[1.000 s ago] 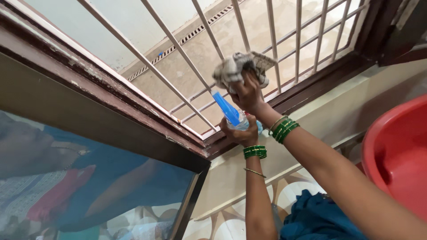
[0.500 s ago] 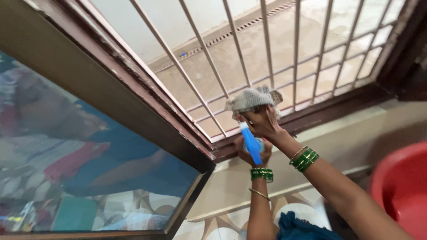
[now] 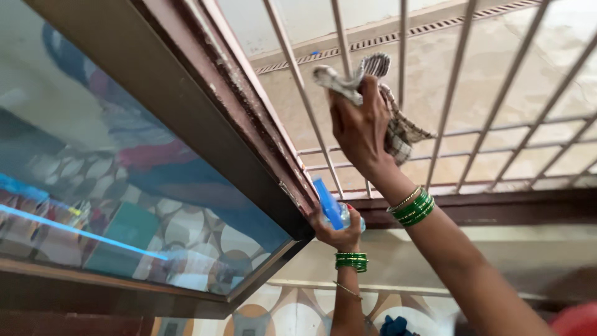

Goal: The person cleans a window and its metal security bars using a spray bottle and a cloth. They spray the cleaning solution onto the glass and bars, then wipe the surfaces with the cloth, moving systematically across the window frame.

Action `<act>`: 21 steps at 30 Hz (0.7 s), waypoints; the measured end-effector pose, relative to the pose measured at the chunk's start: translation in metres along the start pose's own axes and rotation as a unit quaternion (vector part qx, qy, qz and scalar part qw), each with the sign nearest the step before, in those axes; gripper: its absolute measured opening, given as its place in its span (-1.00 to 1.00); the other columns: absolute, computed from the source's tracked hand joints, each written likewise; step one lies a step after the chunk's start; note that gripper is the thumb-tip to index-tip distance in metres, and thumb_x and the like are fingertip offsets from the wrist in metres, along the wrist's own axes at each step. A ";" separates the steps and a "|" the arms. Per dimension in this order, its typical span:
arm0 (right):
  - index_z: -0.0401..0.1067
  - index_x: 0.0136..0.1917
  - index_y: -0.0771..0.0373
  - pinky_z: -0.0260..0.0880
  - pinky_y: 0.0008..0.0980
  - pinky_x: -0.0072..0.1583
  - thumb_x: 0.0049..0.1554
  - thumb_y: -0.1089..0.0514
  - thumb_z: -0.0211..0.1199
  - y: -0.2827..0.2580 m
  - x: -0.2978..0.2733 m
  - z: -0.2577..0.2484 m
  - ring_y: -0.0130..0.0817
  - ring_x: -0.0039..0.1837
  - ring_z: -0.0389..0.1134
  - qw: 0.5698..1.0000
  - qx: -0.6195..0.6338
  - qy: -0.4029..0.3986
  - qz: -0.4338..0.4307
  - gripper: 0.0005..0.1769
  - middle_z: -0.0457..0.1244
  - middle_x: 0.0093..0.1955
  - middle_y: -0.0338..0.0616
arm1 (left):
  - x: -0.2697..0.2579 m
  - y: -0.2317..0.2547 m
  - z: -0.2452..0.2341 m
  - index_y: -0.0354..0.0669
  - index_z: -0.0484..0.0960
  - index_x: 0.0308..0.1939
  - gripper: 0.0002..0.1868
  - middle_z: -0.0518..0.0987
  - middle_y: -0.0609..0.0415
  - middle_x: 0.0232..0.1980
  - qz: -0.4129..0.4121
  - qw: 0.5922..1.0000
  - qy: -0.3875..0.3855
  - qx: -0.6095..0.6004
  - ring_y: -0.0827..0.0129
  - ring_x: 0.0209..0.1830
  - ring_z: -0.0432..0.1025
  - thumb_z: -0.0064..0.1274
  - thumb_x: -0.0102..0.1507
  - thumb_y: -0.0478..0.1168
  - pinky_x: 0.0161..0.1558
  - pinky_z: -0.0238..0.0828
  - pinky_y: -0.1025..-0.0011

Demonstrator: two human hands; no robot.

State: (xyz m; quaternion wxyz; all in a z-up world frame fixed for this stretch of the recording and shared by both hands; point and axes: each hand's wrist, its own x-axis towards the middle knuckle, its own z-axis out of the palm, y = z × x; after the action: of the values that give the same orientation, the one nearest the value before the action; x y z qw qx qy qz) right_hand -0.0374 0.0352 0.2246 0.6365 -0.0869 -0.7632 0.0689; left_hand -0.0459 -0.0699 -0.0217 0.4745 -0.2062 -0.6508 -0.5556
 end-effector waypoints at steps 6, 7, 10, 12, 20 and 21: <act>0.48 0.08 0.31 0.22 -0.12 -0.13 0.25 0.28 0.29 0.003 -0.004 0.004 -0.08 -0.16 0.29 0.998 0.061 0.010 0.014 -0.87 0.25 -0.10 0.03 | 0.013 -0.003 0.007 -0.36 0.46 0.16 -0.33 0.53 -0.19 -0.01 -0.103 0.994 -0.013 -0.031 -0.01 -0.11 0.55 0.28 0.05 -0.11 -0.05 0.55 0.15; 0.48 0.06 0.31 0.22 -0.11 -0.14 0.23 0.28 0.29 0.004 -0.007 0.004 -0.06 -0.17 0.29 0.998 0.055 0.007 0.017 -0.87 0.25 -0.11 0.05 | 0.013 -0.004 0.007 -0.35 0.46 0.15 -0.34 0.52 -0.18 -0.01 -0.094 0.995 -0.021 -0.038 0.00 -0.11 0.55 0.28 0.05 -0.12 -0.04 0.55 0.15; 0.48 0.08 0.33 0.27 -0.13 -0.13 0.23 0.31 0.27 0.006 -0.021 0.001 -0.03 -0.14 0.32 0.996 0.083 -0.014 0.018 -0.86 0.27 -0.07 0.09 | 0.013 -0.004 0.007 -0.35 0.45 0.18 -0.32 0.54 -0.14 -0.02 -0.121 0.991 -0.008 -0.056 0.05 -0.11 0.54 0.29 0.04 -0.12 -0.05 0.55 0.17; 0.47 0.10 0.35 0.32 -0.15 -0.10 0.25 0.33 0.25 0.011 -0.026 0.001 -0.03 -0.12 0.34 0.994 0.103 -0.022 0.012 -0.86 0.28 -0.04 0.09 | 0.014 -0.006 0.008 -0.35 0.44 0.18 -0.32 0.53 -0.14 -0.02 -0.107 0.992 -0.011 -0.061 0.04 -0.10 0.52 0.30 0.05 -0.13 -0.02 0.53 0.16; 0.45 0.11 0.39 0.37 -0.11 -0.01 0.27 0.34 0.20 0.026 -0.044 0.010 0.01 -0.03 0.38 0.987 0.158 -0.021 -0.009 -0.86 0.31 0.01 0.10 | 0.010 -0.005 0.008 -0.25 0.39 0.23 -0.26 0.53 -0.12 0.02 -0.134 0.989 -0.022 -0.061 0.07 -0.05 0.53 0.33 0.06 -0.07 0.01 0.53 0.14; 0.45 0.10 0.39 0.37 -0.10 0.00 0.25 0.33 0.20 0.027 -0.046 0.011 0.01 -0.03 0.38 0.984 0.175 -0.024 -0.008 -0.85 0.31 0.01 0.11 | 0.013 -0.005 0.008 -0.24 0.38 0.25 -0.26 0.52 -0.13 0.03 -0.115 0.992 -0.023 -0.042 0.05 -0.02 0.52 0.33 0.08 -0.06 0.02 0.52 0.13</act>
State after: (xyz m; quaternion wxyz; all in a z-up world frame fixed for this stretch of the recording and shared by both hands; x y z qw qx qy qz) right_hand -0.0389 0.0518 0.1728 0.6241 0.0336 -0.7549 0.1989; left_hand -0.0595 -0.0672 -0.0127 0.3833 -0.1629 -0.6568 -0.6286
